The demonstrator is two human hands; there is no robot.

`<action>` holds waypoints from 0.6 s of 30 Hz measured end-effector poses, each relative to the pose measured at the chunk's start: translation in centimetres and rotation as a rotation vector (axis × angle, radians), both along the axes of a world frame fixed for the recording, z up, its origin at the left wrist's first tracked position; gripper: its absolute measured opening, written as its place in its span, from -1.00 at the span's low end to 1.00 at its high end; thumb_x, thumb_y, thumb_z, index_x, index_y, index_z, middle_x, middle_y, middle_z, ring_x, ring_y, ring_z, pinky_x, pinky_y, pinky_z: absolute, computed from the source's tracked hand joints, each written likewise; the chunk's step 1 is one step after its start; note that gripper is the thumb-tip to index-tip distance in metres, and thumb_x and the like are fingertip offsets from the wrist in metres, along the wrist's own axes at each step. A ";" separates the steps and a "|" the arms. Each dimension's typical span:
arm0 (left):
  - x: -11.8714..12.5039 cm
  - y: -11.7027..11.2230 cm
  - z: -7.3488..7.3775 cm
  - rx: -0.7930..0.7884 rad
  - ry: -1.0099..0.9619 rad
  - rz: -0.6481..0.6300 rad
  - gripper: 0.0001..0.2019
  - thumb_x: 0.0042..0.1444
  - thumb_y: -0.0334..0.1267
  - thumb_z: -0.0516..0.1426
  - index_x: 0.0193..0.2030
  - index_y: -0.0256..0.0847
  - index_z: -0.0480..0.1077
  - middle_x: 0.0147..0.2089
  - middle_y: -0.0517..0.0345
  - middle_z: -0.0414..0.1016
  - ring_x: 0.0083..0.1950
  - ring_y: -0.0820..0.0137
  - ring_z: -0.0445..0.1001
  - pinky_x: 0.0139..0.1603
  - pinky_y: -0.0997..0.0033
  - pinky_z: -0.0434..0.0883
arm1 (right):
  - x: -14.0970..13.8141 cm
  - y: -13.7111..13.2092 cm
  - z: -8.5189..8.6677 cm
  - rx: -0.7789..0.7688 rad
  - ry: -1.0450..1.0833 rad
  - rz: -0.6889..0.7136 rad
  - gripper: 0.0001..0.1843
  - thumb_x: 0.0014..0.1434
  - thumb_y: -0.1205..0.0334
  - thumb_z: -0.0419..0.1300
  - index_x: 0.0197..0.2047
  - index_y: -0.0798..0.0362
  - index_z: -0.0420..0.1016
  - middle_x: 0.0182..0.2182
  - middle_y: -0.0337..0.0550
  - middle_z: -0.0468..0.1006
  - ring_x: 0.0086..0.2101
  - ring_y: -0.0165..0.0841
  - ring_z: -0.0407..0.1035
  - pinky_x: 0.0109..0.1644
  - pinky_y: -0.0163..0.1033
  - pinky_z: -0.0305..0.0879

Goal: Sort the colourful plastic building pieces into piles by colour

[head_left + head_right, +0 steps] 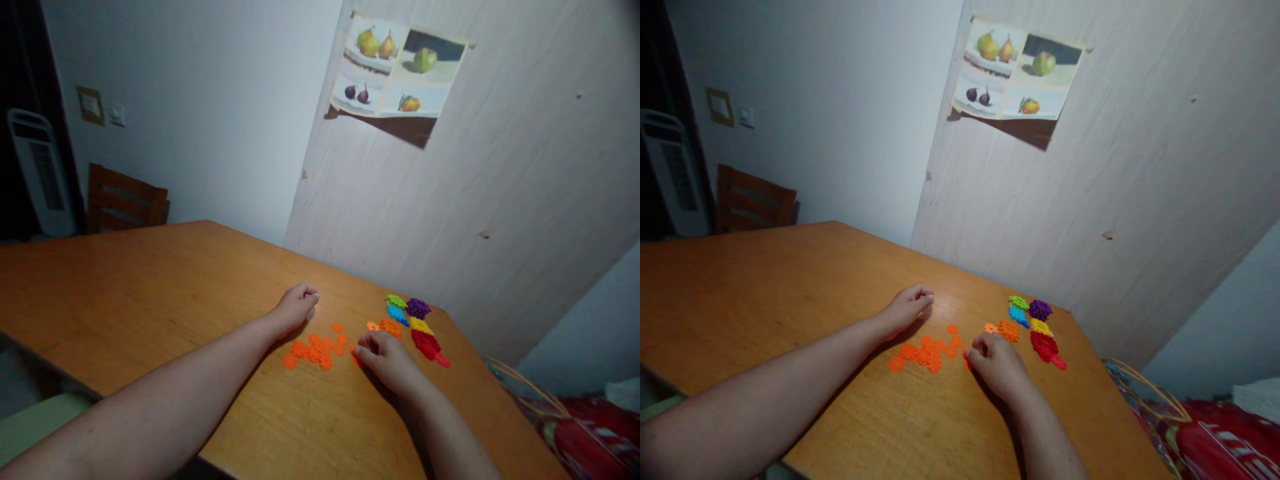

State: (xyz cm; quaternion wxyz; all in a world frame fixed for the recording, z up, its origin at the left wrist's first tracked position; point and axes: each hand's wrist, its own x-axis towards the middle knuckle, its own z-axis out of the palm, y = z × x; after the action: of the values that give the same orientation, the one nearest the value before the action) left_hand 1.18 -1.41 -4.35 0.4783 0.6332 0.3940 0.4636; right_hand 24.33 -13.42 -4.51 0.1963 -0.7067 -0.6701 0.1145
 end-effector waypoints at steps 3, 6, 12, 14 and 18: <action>-0.1 0.1 -0.2 0.000 0.021 0.018 -0.81 0.10 -0.15 0.12 -0.27 -0.24 0.39 -0.42 0.22 0.37 -0.40 0.43 0.31 -0.34 0.45 0.25 | -0.9 -0.1 0.1 -0.023 -0.042 -0.074 -0.76 0.12 0.02 0.26 -0.32 0.03 0.47 -0.41 -0.20 0.54 -0.41 -0.38 0.35 -0.38 -0.31 0.07; -0.1 0.1 -0.5 0.033 0.050 0.018 -0.81 0.09 -0.14 0.13 -0.29 -0.24 0.40 -0.38 0.18 0.39 -0.35 0.41 0.34 -0.31 0.44 0.27 | -1.6 0.1 0.2 -0.016 -0.062 -0.090 -0.84 0.10 0.11 0.25 -0.36 0.02 0.44 -0.41 -0.20 0.55 -0.39 -0.37 0.36 -0.36 -0.31 0.06; -0.2 0.1 -0.7 0.050 0.073 0.012 -0.81 0.07 -0.14 0.14 -0.32 -0.23 0.41 -0.36 0.15 0.43 -0.32 0.39 0.36 -0.28 0.43 0.28 | -1.9 0.4 -0.1 -0.050 0.011 -0.092 -0.90 0.06 0.18 0.24 -0.35 0.02 0.44 -0.44 -0.24 0.55 -0.42 -0.40 0.34 -0.37 -0.34 0.06; -0.2 0.1 -0.6 0.037 0.071 0.011 -0.81 0.04 -0.13 0.15 -0.33 -0.23 0.40 -0.37 0.16 0.42 -0.32 0.39 0.35 -0.28 0.43 0.27 | -1.6 0.4 -0.2 -0.055 0.030 -0.095 -0.86 0.07 0.16 0.25 -0.31 0.02 0.46 -0.44 -0.24 0.55 -0.42 -0.40 0.35 -0.37 -0.34 0.07; -0.1 0.0 -0.6 0.034 0.073 0.014 -0.80 0.01 -0.13 0.15 -0.34 -0.23 0.39 -0.37 0.18 0.41 -0.33 0.40 0.34 -0.29 0.43 0.27 | -0.7 0.8 0.0 -0.010 -0.054 -0.129 -0.75 0.16 0.13 0.17 -0.13 0.02 0.54 -0.24 -0.10 0.63 -0.27 -0.29 0.47 -0.26 -0.29 0.19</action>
State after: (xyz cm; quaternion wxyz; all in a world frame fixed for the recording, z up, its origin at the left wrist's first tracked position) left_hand 1.04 -1.36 -4.95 0.4494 0.6551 0.4077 0.4501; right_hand 23.59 -12.65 -4.52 0.1816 -0.7520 -0.6278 0.0860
